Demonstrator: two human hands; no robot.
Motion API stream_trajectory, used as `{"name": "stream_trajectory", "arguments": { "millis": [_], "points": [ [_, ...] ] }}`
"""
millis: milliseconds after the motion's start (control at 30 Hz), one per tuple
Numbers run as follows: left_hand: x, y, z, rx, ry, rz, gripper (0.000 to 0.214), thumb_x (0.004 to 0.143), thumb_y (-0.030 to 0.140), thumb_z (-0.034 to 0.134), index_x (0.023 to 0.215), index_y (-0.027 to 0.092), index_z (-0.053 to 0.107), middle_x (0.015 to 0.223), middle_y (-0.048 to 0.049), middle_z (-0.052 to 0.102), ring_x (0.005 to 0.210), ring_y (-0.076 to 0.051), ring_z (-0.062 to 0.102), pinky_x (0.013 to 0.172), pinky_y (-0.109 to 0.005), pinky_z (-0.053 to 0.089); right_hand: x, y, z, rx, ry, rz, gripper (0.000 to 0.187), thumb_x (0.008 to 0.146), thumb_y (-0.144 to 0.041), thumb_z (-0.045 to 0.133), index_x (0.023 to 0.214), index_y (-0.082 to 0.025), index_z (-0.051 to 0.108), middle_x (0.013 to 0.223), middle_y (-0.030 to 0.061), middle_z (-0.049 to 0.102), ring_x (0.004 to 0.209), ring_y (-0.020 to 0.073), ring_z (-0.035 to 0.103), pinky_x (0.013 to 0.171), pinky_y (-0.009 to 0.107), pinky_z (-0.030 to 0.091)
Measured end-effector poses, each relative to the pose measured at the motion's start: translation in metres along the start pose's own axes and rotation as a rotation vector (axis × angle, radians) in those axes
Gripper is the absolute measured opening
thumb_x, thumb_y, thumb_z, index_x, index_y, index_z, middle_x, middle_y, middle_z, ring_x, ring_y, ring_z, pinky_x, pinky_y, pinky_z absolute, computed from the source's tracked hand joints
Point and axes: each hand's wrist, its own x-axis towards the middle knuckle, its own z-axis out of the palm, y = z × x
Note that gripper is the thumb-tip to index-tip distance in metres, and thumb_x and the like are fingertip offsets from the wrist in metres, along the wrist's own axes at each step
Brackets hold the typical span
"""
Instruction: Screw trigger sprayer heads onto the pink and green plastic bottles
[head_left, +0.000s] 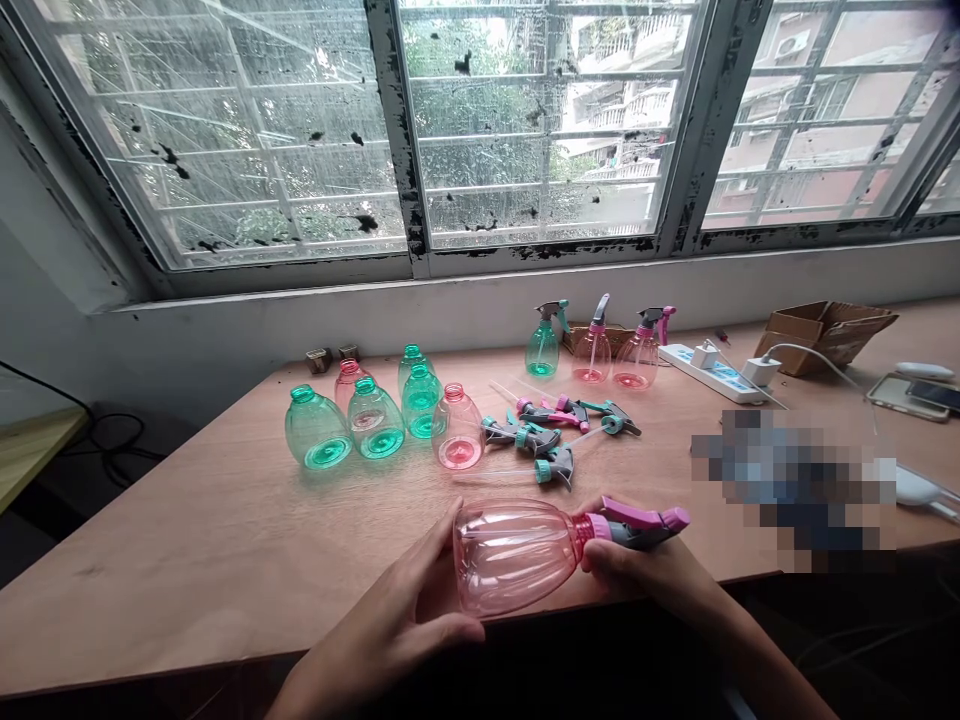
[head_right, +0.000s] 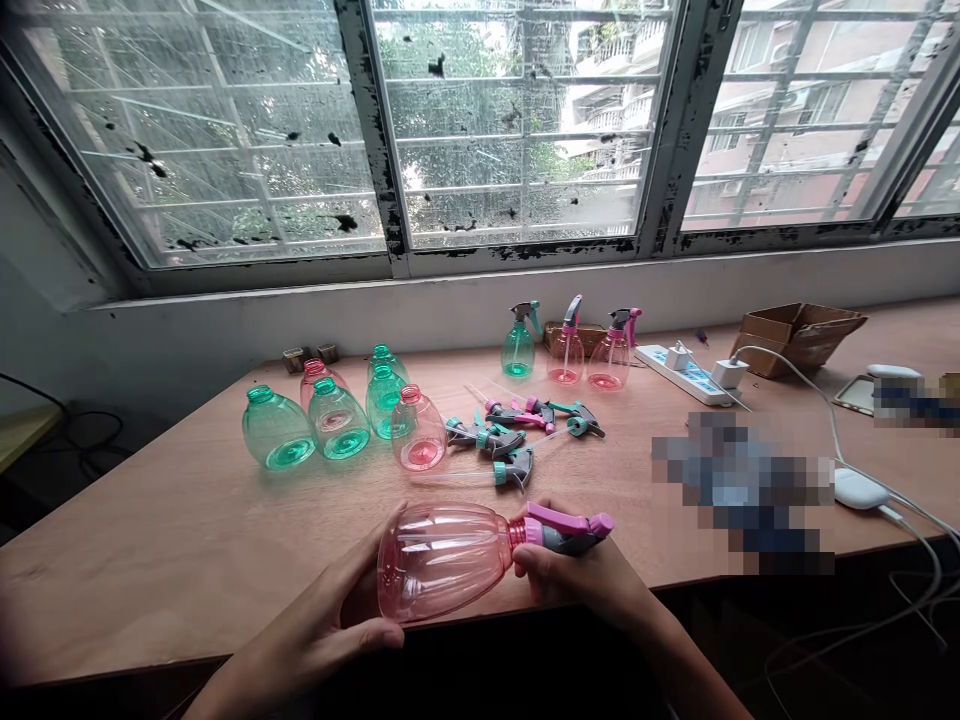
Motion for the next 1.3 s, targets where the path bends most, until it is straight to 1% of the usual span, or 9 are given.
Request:
{"name": "stream_trajectory", "arguments": {
  "millis": [67,200,333,600,800,933,1000,1133,1300],
  "points": [
    [0.0,-0.003,0.0,0.008,0.002,-0.001,0.091,0.089,0.039,0.074,0.161,0.037,0.018,0.167,-0.0011,0.029,0.153,-0.032,0.028,0.126,-0.051,0.022,0.0,0.001,0.0,0.01,0.0,0.0,0.037,0.078,-0.045,0.082,0.098,-0.019,0.065,0.067,-0.0008,0.071,0.054,0.0146,0.06,0.052,0.027,0.048],
    [0.0,-0.009,0.0,-0.008,-0.016,0.038,0.089,0.096,0.036,0.066,0.161,0.038,0.006,0.168,-0.0014,0.028,0.151,-0.031,0.033,0.126,-0.051,0.023,-0.001,0.001,0.0,0.021,0.005,0.016,0.04,0.077,-0.048,0.083,0.098,-0.019,0.065,0.065,-0.0018,0.069,0.054,0.0141,0.06,0.052,0.026,0.048],
    [-0.001,-0.005,0.0,-0.011,-0.004,0.022,0.101,0.089,0.038,0.075,0.161,0.036,0.005,0.169,-0.0023,0.024,0.153,-0.032,0.028,0.126,-0.05,0.023,-0.001,-0.001,0.001,0.016,0.009,0.02,0.042,0.076,-0.051,0.083,0.096,-0.019,0.065,0.066,-0.0016,0.069,0.055,0.0144,0.06,0.053,0.026,0.048],
    [0.0,-0.002,-0.001,-0.017,0.007,-0.026,0.091,0.088,0.041,0.075,0.161,0.032,0.022,0.168,-0.0025,0.025,0.154,-0.034,0.024,0.126,-0.051,0.021,-0.001,-0.005,0.002,-0.07,0.028,0.014,0.045,0.076,-0.057,0.079,0.097,-0.02,0.064,0.066,-0.0004,0.07,0.055,0.0166,0.061,0.054,0.029,0.048],
    [-0.001,-0.005,0.001,-0.056,-0.008,0.019,0.089,0.093,0.035,0.07,0.161,0.038,0.013,0.168,-0.0003,0.026,0.152,-0.031,0.029,0.126,-0.049,0.024,-0.001,-0.003,0.001,-0.038,0.009,0.018,0.045,0.075,-0.054,0.082,0.097,-0.02,0.064,0.068,-0.0004,0.07,0.055,0.016,0.06,0.054,0.029,0.048],
    [0.002,-0.002,0.001,-0.093,-0.037,0.071,0.094,0.096,0.03,0.065,0.161,0.037,-0.003,0.166,-0.0039,0.032,0.149,-0.032,0.037,0.125,-0.051,0.027,-0.001,-0.002,0.001,-0.044,0.005,0.024,0.042,0.077,-0.053,0.081,0.097,-0.02,0.064,0.068,-0.001,0.069,0.055,0.0155,0.059,0.053,0.027,0.047],
    [0.003,0.001,0.0,-0.107,-0.024,0.058,0.092,0.096,0.033,0.065,0.162,0.034,0.0,0.165,-0.0046,0.035,0.149,-0.033,0.036,0.125,-0.052,0.027,-0.001,-0.002,0.0,-0.048,0.0,0.019,0.042,0.076,-0.052,0.081,0.097,-0.02,0.064,0.068,-0.0011,0.07,0.056,0.0159,0.06,0.054,0.027,0.048],
    [0.002,0.002,0.0,-0.101,0.002,0.019,0.084,0.093,0.038,0.068,0.161,0.031,0.019,0.165,-0.0032,0.034,0.153,-0.035,0.026,0.126,-0.051,0.025,-0.001,-0.001,-0.001,-0.059,-0.005,0.02,0.042,0.076,-0.053,0.081,0.097,-0.02,0.065,0.069,-0.0004,0.07,0.057,0.0173,0.062,0.054,0.028,0.048],
    [0.0,-0.002,0.0,-0.085,-0.043,0.047,0.105,0.084,0.039,0.08,0.162,0.033,0.009,0.168,-0.0042,0.026,0.153,-0.036,0.025,0.125,-0.053,0.023,-0.001,0.001,-0.001,-0.05,-0.016,0.022,0.041,0.076,-0.052,0.081,0.097,-0.02,0.065,0.069,-0.0001,0.07,0.058,0.0168,0.061,0.054,0.028,0.047]
  ]
}}
